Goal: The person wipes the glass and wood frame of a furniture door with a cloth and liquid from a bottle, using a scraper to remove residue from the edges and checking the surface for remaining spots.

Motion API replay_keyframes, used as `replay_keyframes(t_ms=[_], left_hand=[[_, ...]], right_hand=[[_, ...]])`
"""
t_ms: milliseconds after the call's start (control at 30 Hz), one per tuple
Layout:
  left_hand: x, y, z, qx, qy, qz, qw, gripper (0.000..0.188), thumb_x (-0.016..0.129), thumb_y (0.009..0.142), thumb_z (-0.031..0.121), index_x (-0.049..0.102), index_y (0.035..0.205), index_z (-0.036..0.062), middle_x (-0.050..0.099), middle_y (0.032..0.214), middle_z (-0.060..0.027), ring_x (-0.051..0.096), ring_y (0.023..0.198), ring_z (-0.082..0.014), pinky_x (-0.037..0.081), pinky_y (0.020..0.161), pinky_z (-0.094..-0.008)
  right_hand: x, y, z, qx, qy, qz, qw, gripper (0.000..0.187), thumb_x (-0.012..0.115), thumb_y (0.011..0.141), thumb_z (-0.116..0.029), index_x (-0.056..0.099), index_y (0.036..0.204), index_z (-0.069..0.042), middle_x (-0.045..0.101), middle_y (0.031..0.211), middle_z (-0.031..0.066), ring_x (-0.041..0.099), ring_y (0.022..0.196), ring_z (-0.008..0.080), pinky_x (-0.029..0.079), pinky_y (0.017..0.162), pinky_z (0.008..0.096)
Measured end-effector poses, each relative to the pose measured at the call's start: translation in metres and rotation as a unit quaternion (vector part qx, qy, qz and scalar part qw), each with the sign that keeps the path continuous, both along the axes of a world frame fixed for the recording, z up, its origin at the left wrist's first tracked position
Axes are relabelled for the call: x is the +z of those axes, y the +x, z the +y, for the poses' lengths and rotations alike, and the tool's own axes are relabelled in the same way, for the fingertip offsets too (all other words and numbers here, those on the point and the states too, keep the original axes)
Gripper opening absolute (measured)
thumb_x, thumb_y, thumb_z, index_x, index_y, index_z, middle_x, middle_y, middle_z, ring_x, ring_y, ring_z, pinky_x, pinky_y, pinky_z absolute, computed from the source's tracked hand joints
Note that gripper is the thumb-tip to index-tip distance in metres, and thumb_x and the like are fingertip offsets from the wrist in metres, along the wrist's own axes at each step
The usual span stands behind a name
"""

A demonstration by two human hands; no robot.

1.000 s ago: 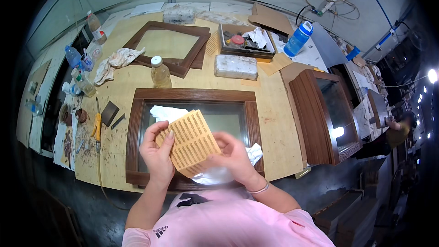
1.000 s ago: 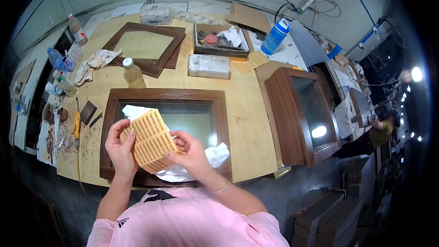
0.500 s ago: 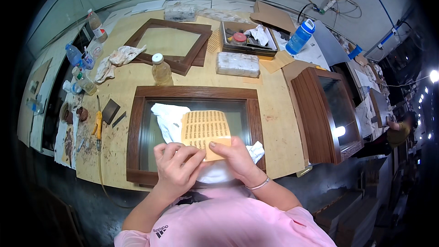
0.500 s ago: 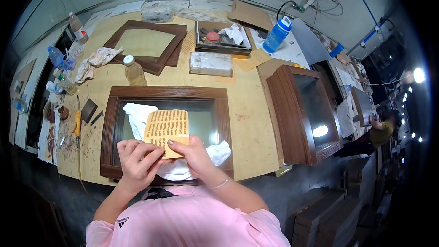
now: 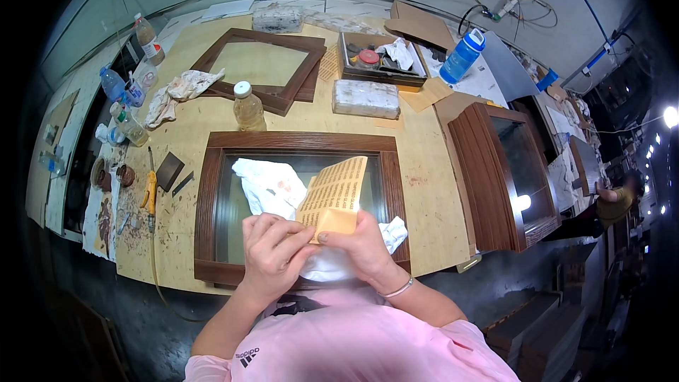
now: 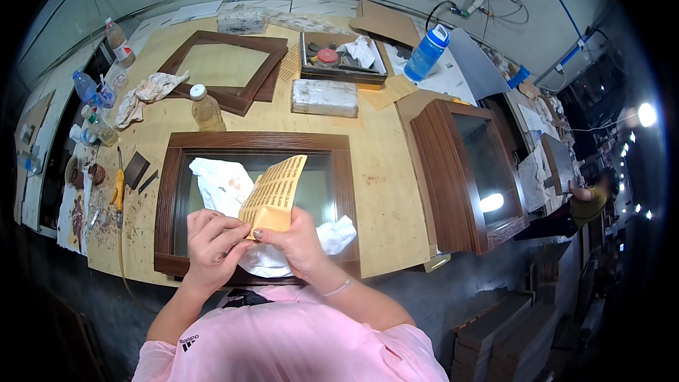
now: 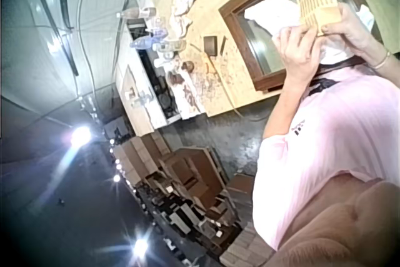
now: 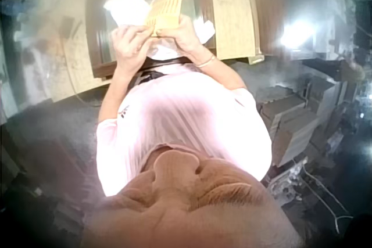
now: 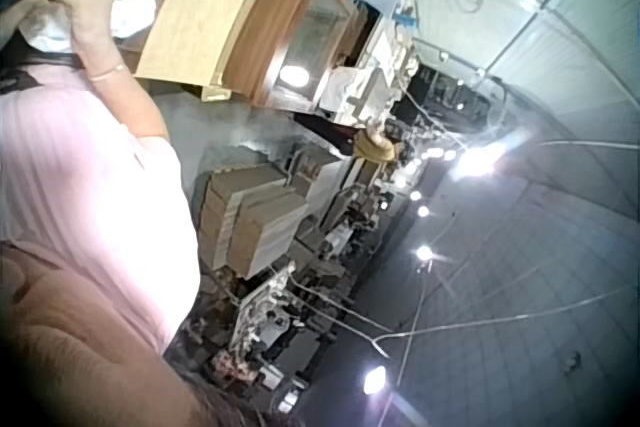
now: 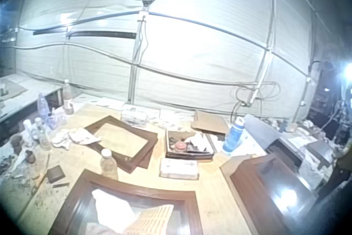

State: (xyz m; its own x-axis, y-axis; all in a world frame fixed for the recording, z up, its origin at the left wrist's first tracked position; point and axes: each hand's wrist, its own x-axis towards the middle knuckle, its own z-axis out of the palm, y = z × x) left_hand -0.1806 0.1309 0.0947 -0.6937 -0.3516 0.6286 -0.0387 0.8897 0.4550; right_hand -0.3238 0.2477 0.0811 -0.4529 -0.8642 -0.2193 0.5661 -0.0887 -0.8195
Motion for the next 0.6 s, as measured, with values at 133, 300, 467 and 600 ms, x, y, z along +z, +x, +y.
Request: replay_keyframes(t_ms=[133,300,467,600], left_hand=[[0.003,-0.001,0.0,0.012,-0.05,-0.019,0.998,0.028,0.082,0.067,0.011,0.074,0.094,0.008,0.068,0.089,0.0005,0.056,0.081,-0.022,0.037,0.08,-0.0383],[0.003,-0.001,0.003,0.062,-0.078,0.025,0.995,0.026,0.082,0.069,0.011,0.074,0.093,0.0085,0.067,0.089,0.0002,0.057,0.081,-0.0217,0.037,0.08,-0.0388],[0.0,-0.005,-0.002,0.042,-0.057,0.025,0.997,0.022,0.081,0.071,0.011,0.073,0.091,0.0084,0.067,0.086,-0.0007,0.058,0.079,-0.0218,0.038,0.079,-0.0379],[-0.003,-0.004,-0.009,0.012,0.005,0.019,1.0,0.018,0.08,0.072,0.01,0.072,0.088,0.0075,0.067,0.083,-0.0011,0.059,0.077,-0.0214,0.04,0.077,-0.0366]], right_hand=[[0.0,0.005,-0.002,-0.029,0.012,0.061,0.998,0.035,0.072,0.085,0.003,0.061,0.118,0.006,0.069,0.112,0.0115,0.068,0.097,0.016,0.057,0.085,0.0302],[0.012,0.005,-0.007,-0.024,0.047,0.102,0.993,0.032,0.071,0.086,0.002,0.063,0.117,0.007,0.071,0.11,0.0113,0.068,0.095,0.0154,0.057,0.084,0.0293],[0.015,0.007,-0.014,-0.049,0.051,0.124,0.99,0.033,0.068,0.085,0.001,0.063,0.117,0.007,0.071,0.111,0.0116,0.069,0.096,0.0158,0.057,0.085,0.0284],[0.011,0.01,-0.015,-0.051,0.06,0.151,0.985,0.032,0.068,0.085,0.001,0.064,0.116,0.007,0.071,0.109,0.0111,0.069,0.094,0.0143,0.056,0.083,0.0274]])
